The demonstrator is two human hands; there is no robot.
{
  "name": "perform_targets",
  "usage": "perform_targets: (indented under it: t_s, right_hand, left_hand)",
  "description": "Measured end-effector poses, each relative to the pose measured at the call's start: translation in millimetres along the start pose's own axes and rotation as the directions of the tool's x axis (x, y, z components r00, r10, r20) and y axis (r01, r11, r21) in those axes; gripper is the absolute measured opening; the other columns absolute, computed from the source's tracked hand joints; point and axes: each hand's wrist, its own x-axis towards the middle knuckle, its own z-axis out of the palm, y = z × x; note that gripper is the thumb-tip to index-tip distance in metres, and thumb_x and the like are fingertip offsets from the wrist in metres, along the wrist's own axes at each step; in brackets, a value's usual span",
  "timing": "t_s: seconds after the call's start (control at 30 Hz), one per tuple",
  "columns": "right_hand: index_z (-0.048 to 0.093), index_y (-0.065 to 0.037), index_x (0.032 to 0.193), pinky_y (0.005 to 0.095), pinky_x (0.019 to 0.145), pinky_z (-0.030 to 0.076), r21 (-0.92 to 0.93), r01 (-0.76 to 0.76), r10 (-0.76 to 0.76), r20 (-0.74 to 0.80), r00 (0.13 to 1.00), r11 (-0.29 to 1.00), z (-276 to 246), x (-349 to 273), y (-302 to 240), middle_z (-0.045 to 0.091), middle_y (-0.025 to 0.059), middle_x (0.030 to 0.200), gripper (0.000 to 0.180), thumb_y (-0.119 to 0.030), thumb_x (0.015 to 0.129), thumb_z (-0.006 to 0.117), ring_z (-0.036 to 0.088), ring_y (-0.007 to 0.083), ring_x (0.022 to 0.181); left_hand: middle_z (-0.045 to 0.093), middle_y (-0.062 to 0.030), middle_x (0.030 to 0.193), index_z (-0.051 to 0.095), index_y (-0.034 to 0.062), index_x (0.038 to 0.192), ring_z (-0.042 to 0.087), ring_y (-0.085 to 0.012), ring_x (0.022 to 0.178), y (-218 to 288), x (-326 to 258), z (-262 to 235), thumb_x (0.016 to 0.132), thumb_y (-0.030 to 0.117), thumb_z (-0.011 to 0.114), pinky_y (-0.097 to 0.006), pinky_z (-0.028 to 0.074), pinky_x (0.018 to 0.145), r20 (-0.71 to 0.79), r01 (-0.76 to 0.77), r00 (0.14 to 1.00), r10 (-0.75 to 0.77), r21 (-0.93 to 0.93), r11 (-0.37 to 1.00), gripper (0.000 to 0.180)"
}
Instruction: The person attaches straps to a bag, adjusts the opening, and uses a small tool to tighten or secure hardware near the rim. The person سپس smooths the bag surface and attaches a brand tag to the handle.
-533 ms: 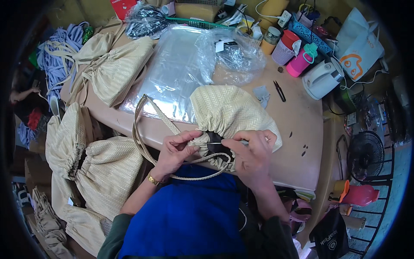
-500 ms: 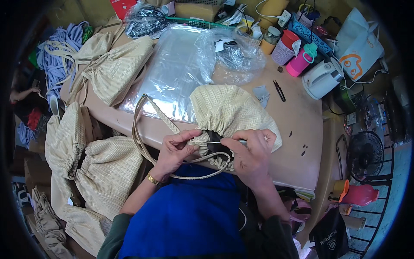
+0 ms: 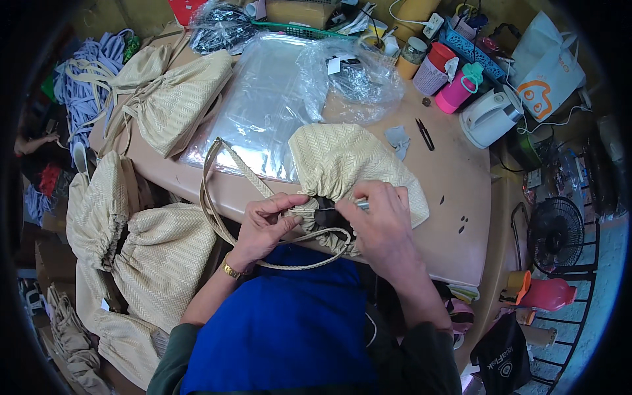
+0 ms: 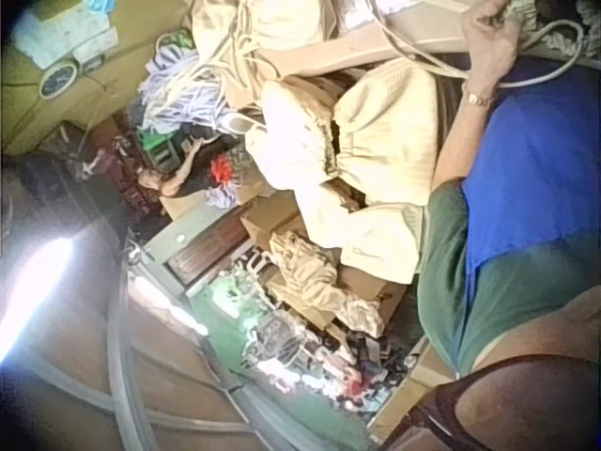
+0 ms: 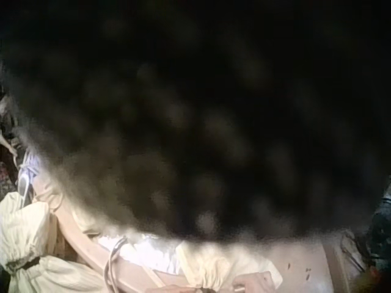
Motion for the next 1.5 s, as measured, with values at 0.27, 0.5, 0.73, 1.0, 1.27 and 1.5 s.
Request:
perform_targets:
  t_s: [0.27, 0.5, 0.73, 1.0, 1.27, 1.5]
  right_hand:
    - [0.072, -0.011, 0.099, 0.0369, 0.07, 0.038, 0.008, 0.031, -0.031, -0.004, 1.0, 0.999, -1, -7, 5, 0.054, 0.007, 0.09, 0.038, 0.003, 0.064, 0.067, 0.054, 0.0242, 0.082]
    - [0.073, -0.011, 0.096, 0.0366, 0.069, 0.04, 0.028, 0.028, -0.03, 0.075, 0.997, 0.999, -4, 0, -2, 0.055, 0.0081, 0.087, 0.04, 0.007, 0.061, 0.067, 0.055, 0.0264, 0.08]
    - [0.07, -0.008, 0.1, 0.0367, 0.075, 0.042, 0.189, 0.074, -0.102, 0.146, 0.984, 0.979, 6, 0, 28, 0.055, 0.0066, 0.085, 0.037, 0.007, 0.068, 0.061, 0.056, 0.0249, 0.082]
    - [0.074, -0.01, 0.1, 0.0363, 0.074, 0.043, 0.7, -0.308, 0.176, 0.256, 0.951, 0.645, 28, -14, 29, 0.061, 0.0059, 0.082, 0.042, 0.01, 0.067, 0.058, 0.058, 0.0246, 0.081]
    - [0.076, -0.014, 0.095, 0.0354, 0.07, 0.037, 0.221, 0.043, -0.047, 0.01, 0.999, 0.974, 12, -4, 21, 0.063, 0.0012, 0.085, 0.043, 0.009, 0.063, 0.06, 0.057, 0.0207, 0.079]
    - [0.075, -0.015, 0.095, 0.036, 0.069, 0.038, 0.15, 0.072, -0.082, 0.062, 0.995, 0.986, 6, -3, 17, 0.061, 0.0012, 0.085, 0.041, 0.007, 0.063, 0.062, 0.056, 0.0211, 0.079]
  left_hand:
    - [0.064, -0.0035, 0.1, 0.064, -0.0057, 0.122, 0.057, -0.0074, 0.091, 5, 1, 0, 0.085, -0.01, 0.062, -0.021, 0.045, 0.082, 0.028, -0.006, 1.0, 0.005, 0.029, 1.0, 0.037]
    - [0.063, -0.0028, 0.098, 0.065, -0.0051, 0.121, 0.057, -0.0073, 0.088, 3, 0, -1, 0.085, -0.01, 0.062, -0.021, 0.046, 0.08, 0.051, -0.028, 0.998, 0.023, 0.112, 0.993, 0.037]
    - [0.064, -0.0022, 0.099, 0.065, -0.0033, 0.122, 0.057, -0.0063, 0.088, 0, -1, -4, 0.085, -0.009, 0.063, -0.02, 0.046, 0.079, 0.044, -0.007, 0.999, 0.005, 0.049, 0.999, 0.037]
    - [0.064, 0.0022, 0.096, 0.067, 0.0004, 0.122, 0.051, -0.0009, 0.078, 0, 1, 0, 0.086, -0.005, 0.063, -0.017, 0.043, 0.068, 0.036, -0.024, 0.999, 0.022, 0.044, 0.999, 0.038]
    - [0.066, -0.0004, 0.101, 0.067, 0.0016, 0.122, 0.055, -0.0034, 0.085, 5, -1, 1, 0.086, -0.006, 0.062, -0.018, 0.044, 0.075, 0.033, 0.0, 0.999, -0.001, 0.025, 1.0, 0.037]
    - [0.066, -0.0016, 0.1, 0.068, 0.0018, 0.122, 0.057, -0.0061, 0.088, 7, -1, 3, 0.085, -0.006, 0.063, -0.02, 0.045, 0.08, 0.044, -0.035, 0.999, 0.033, 0.048, 0.998, 0.038]
